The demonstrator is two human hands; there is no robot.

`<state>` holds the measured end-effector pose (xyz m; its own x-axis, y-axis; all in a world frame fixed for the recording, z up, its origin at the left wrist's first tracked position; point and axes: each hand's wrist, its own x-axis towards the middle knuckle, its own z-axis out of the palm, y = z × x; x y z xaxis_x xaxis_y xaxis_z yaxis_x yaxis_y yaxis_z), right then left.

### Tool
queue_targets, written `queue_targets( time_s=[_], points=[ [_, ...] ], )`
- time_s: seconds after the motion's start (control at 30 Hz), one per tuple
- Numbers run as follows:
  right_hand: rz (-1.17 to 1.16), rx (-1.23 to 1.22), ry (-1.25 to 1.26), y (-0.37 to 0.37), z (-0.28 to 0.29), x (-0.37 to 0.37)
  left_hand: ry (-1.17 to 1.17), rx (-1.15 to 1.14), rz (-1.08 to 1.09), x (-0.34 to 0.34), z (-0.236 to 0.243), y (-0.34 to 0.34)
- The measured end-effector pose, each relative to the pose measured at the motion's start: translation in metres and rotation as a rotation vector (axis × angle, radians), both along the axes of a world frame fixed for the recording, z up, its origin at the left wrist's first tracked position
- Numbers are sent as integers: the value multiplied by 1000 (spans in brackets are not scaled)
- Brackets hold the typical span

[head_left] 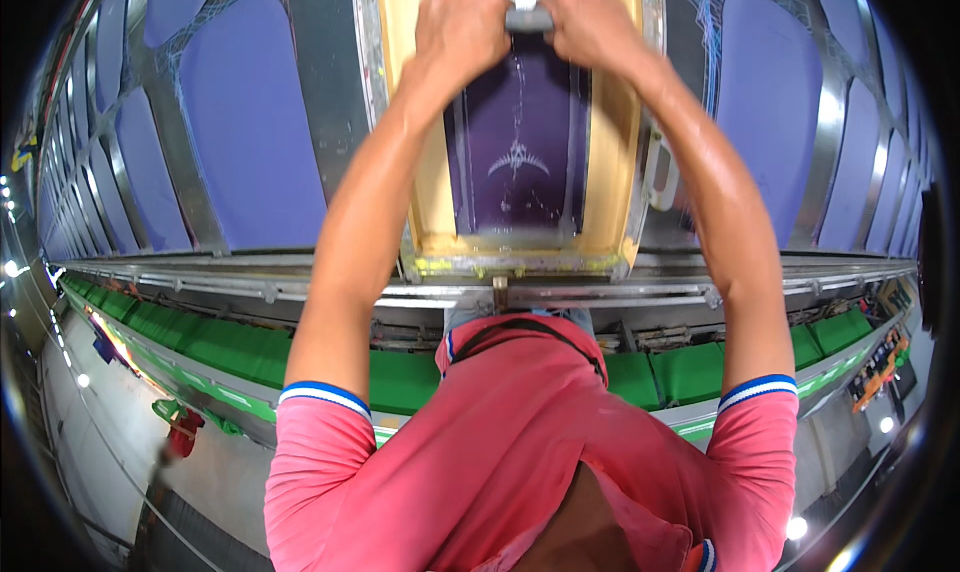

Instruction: The person pours green ink onto a screen printing frame and uses a squeegee to spread the ink evenly across the mesh. The person then moves the frame to a conveyor belt and continues to pull the squeegee across the screen to transfer the ink onto the fabric below.

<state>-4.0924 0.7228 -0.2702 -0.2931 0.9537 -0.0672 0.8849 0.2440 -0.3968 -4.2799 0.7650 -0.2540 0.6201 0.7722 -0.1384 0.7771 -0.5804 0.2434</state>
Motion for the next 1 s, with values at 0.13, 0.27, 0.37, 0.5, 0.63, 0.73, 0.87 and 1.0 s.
queue_targets(
  time_s=[0.13, 0.27, 0.37, 0.5, 0.63, 0.73, 0.87, 1.0],
  points=[
    [50, -37, 31, -137, 14, -45, -46, -170, 46, -42, 12, -136],
    [34, -149, 131, -251, 18, -79, -103, -239, 37, -79, 10, -252],
    [31, -165, 127, -271, 23, -82, -99, -313, 45, -82, 19, -267],
    [26, -190, 93, -190, 23, -60, -13, -260, 34, -60, 19, -186],
    [-64, -135, -34, -52, -2, -17, -47, -68, 25, -17, 8, -52],
    [-98, -158, -16, 55, -5, 17, -26, 9, 8, 17, 2, 50],
    [-88, -166, -11, 151, 14, 46, -90, 125, 34, 50, -18, 153],
    [-93, -115, 35, 177, 5, 64, -117, 132, 20, 61, -16, 177]
  ],
)
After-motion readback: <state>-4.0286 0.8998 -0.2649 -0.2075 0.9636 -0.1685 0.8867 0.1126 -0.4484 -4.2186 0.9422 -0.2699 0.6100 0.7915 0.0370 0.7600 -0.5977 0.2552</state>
